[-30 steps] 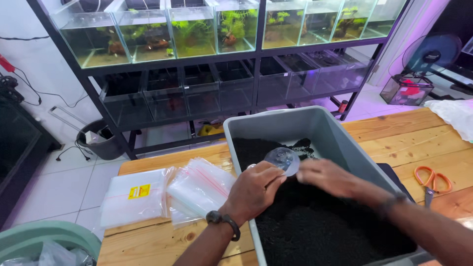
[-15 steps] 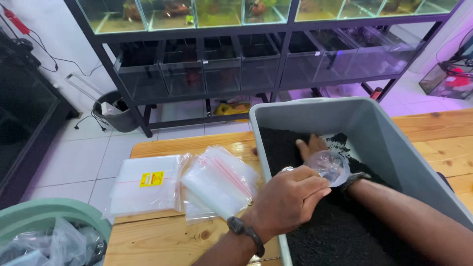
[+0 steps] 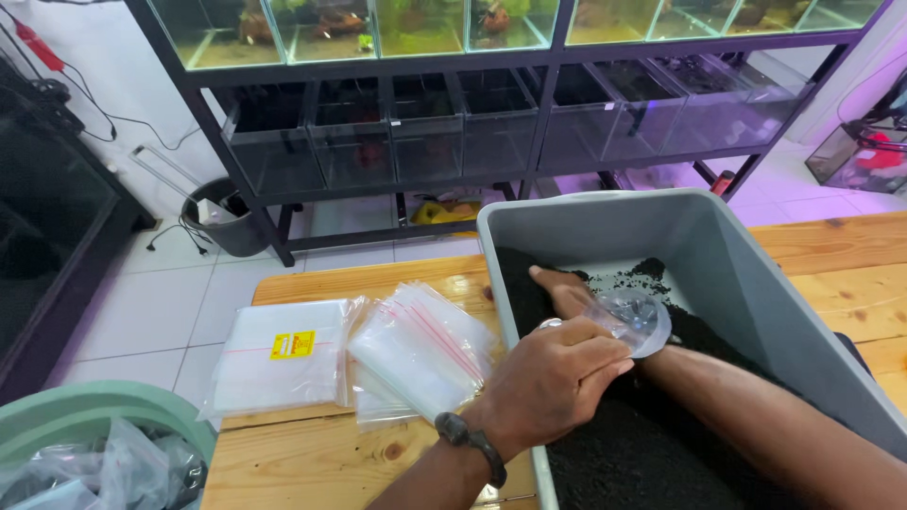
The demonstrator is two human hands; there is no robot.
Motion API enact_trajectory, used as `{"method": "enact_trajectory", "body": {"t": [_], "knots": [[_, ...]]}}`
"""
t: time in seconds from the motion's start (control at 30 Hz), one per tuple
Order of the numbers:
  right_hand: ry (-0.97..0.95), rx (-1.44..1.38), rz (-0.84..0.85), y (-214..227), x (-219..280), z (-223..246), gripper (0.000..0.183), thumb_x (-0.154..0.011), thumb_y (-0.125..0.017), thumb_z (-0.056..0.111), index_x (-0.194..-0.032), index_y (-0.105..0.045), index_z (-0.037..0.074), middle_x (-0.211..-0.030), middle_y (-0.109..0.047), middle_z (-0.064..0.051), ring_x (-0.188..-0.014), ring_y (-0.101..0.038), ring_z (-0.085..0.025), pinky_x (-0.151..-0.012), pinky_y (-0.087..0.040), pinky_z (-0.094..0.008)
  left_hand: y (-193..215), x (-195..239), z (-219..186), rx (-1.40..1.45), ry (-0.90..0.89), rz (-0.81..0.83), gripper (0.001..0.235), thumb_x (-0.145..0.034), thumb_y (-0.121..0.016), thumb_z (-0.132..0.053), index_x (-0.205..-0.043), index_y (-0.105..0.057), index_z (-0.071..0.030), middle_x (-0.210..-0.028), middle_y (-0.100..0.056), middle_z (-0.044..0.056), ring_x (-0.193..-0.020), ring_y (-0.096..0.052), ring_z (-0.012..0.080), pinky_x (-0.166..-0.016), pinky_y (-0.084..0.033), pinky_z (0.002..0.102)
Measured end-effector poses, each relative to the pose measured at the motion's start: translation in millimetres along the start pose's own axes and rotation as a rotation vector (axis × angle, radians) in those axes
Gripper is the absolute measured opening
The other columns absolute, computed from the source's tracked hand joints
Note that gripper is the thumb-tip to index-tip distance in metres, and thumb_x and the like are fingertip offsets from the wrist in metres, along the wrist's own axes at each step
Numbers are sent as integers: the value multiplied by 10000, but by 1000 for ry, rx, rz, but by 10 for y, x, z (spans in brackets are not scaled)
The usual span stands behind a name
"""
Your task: The person scoops soil from a large container into a plastic bag and then places the bag into a bucket.
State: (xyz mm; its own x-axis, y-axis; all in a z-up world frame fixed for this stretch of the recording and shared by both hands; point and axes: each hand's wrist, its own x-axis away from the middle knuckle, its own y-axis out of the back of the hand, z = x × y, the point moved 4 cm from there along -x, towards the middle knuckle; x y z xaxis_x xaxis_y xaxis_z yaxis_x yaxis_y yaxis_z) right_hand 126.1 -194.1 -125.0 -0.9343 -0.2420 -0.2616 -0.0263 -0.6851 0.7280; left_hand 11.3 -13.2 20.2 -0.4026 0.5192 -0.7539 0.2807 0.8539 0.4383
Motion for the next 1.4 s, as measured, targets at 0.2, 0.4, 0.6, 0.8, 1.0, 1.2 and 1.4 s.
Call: {"method": "enact_trajectory", "body": {"t": [0.2,0.4,0.6,0.8,1.0,1.2,1.4], "knots": [[-7,-100,189,174,127,313,237,-1125,-445,223,-1359,-446,187,-1388,-464,-26,-1311,-425,-133,-1116,-330,-321,13,-15,-20,-39,1,-22,107,-1103,-661,-74,-1045,-716,-3,-1007,-725,159,-974,-716,382,-931,-572,470],[-7,-202,411,443,330,738,220,-1114,-561,323,-1005,-389,239,-1033,-389,50,-995,-361,-93,-883,-312,-356,161,11,-218,-79,-80,-221,136,-1025,-762,-129,-984,-711,-10,-1008,-770,180,-881,-753,342,-780,-593,421],[-44,-317,639,560,580,990,583,-1103,-677,421,-652,-331,293,-678,-315,128,-679,-296,-52,-649,-292,-391,32,460,-996,-21,-182,-31,146,-1075,-779,-104,-964,-712,-38,-946,-762,113,-819,-730,316,-787,-567,423],[-148,-184,658,848,1063,724,547,-1035,-816,351,-655,-438,241,-683,-371,115,-630,-314,-67,-569,-222,-353,129,657,-902,-280,-90,-321,115,-1088,-651,-49,-1038,-724,24,-1016,-731,163,-870,-718,298,-814,-613,399],[91,-190,691,1251,970,1229,406,-991,-737,423,-821,-865,78,-1096,-937,-98,-1054,-855,-176,-946,-627,-355,-10,835,-665,-571,161,-341,294,-1088,-634,-174,-1283,-712,32,-1235,-715,205,-1048,-725,390,-922,-587,481],[-30,225,436,747,40,623,588,-1045,-553,558,-1529,-639,235,-1671,-580,-58,-1655,-366,-300,-1346,-252,-517,-54,964,-565,-406,567,-498,675,-942,-752,-307,-1533,-569,-37,-1466,-637,160,-1376,-668,336,-1116,-552,415],[25,129,321,35,-671,667,743,-1086,-483,380,-1746,-260,121,-1727,-395,-221,-1603,-354,-406,-1303,-267,-506,-162,1074,-465,-493,742,-596,939,-719,-857,-356,-1577,-555,-123,-1569,-604,104,-1421,-645,319,-1073,-590,417]]}}
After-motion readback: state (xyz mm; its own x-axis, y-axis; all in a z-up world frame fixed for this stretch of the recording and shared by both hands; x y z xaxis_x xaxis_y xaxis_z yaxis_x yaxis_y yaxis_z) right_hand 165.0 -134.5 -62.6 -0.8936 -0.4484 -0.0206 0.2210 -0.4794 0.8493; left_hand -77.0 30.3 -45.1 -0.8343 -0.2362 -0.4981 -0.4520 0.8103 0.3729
